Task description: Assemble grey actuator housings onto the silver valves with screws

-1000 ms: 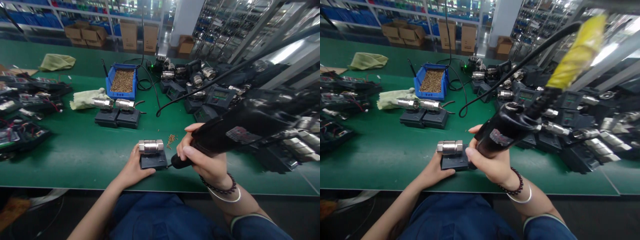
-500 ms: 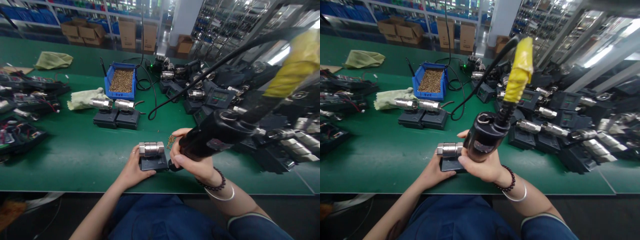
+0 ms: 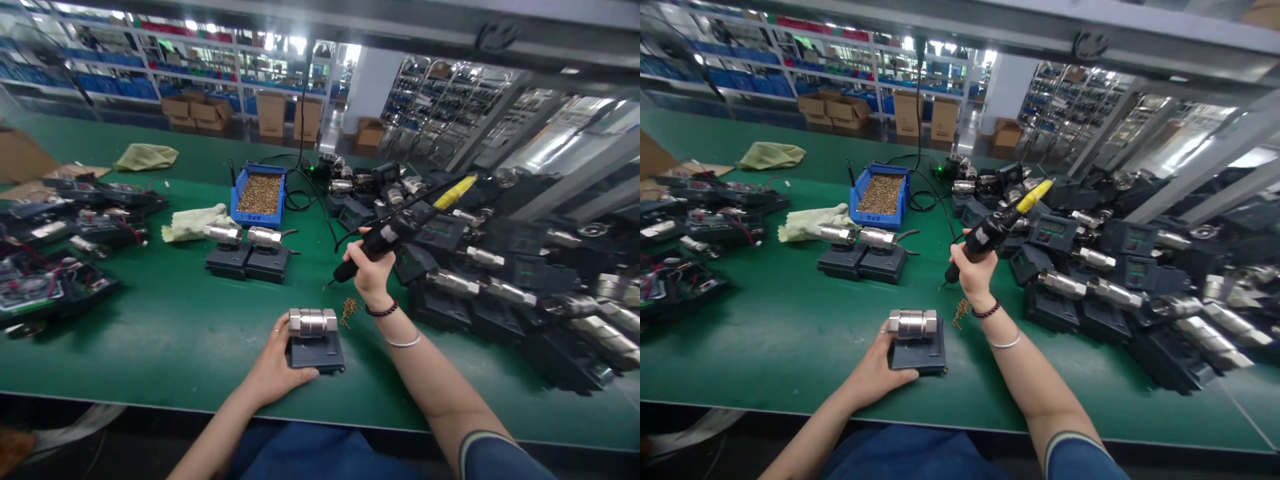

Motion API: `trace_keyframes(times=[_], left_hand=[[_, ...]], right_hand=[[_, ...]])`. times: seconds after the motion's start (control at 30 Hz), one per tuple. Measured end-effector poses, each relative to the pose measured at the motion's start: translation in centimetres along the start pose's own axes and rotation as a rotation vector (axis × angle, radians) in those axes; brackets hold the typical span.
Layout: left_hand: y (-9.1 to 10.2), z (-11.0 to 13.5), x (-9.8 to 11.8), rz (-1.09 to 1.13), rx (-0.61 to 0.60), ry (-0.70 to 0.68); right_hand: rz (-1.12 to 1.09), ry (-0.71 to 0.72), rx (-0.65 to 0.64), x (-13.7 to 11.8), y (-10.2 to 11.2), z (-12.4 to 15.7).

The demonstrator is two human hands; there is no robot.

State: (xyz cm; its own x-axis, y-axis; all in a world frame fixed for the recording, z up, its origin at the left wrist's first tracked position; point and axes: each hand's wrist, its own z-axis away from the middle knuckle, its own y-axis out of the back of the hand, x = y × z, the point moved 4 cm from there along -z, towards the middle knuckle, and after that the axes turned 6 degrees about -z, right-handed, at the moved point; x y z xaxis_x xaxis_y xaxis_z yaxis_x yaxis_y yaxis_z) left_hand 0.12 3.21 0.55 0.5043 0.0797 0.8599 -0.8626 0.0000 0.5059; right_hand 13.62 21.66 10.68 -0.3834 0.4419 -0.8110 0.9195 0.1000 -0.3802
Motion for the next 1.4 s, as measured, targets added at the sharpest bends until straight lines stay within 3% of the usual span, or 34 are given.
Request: trace_keyframes(times=[0.17, 0.33, 0.5, 0.63, 0.9, 1.0, 1.07, 1.17, 1.27, 1.4], left_hand=[[1.4, 1.3, -0.2, 0.122, 0.075, -0.041], [4.9, 2.2, 0.5, 0.063, 0.426, 0.014], [6.5, 1.9, 4.3, -0.167, 0.651, -0.25], [6.3, 1.4, 6.3, -0.259, 0.692, -0.386], [6.5, 1.8, 6.1, -0.238, 0.615, -0.437], [6.5, 2.0, 5.0, -0.183, 0.564, -0.359], [6.0, 2.0, 3.7, -0.134, 0.502, -0.227], [3.9, 1.8, 1.4, -0.07, 0.307, 0.013], [0.8, 1.6, 0.2, -0.034, 0.115, 0.08], [-1.3, 1.1, -0.1, -0.033, 0.124, 0.055]], right_hand=[[-0.01, -0.018, -0.021, 0.4, -0.3, 0.9], [-0.137, 0.017, -0.045, -4.8, -2.0, 1.3], [-0.31, -0.052, -0.153, -11.0, -4.6, 2.6], [-0.326, -0.137, -0.282, -12.8, -6.0, 4.0], [-0.321, -0.163, -0.329, -12.3, -7.2, 5.5], [-0.321, -0.155, -0.382, -12.1, -8.2, 5.5], [-0.303, -0.147, -0.394, -11.5, -8.7, 5.2], [-0.237, -0.144, -0.365, -9.8, -9.3, 4.4], [-0.146, -0.194, -0.376, -7.1, -9.7, 3.9], [-0.068, -0.292, -0.413, -3.7, -9.8, 4.1]])
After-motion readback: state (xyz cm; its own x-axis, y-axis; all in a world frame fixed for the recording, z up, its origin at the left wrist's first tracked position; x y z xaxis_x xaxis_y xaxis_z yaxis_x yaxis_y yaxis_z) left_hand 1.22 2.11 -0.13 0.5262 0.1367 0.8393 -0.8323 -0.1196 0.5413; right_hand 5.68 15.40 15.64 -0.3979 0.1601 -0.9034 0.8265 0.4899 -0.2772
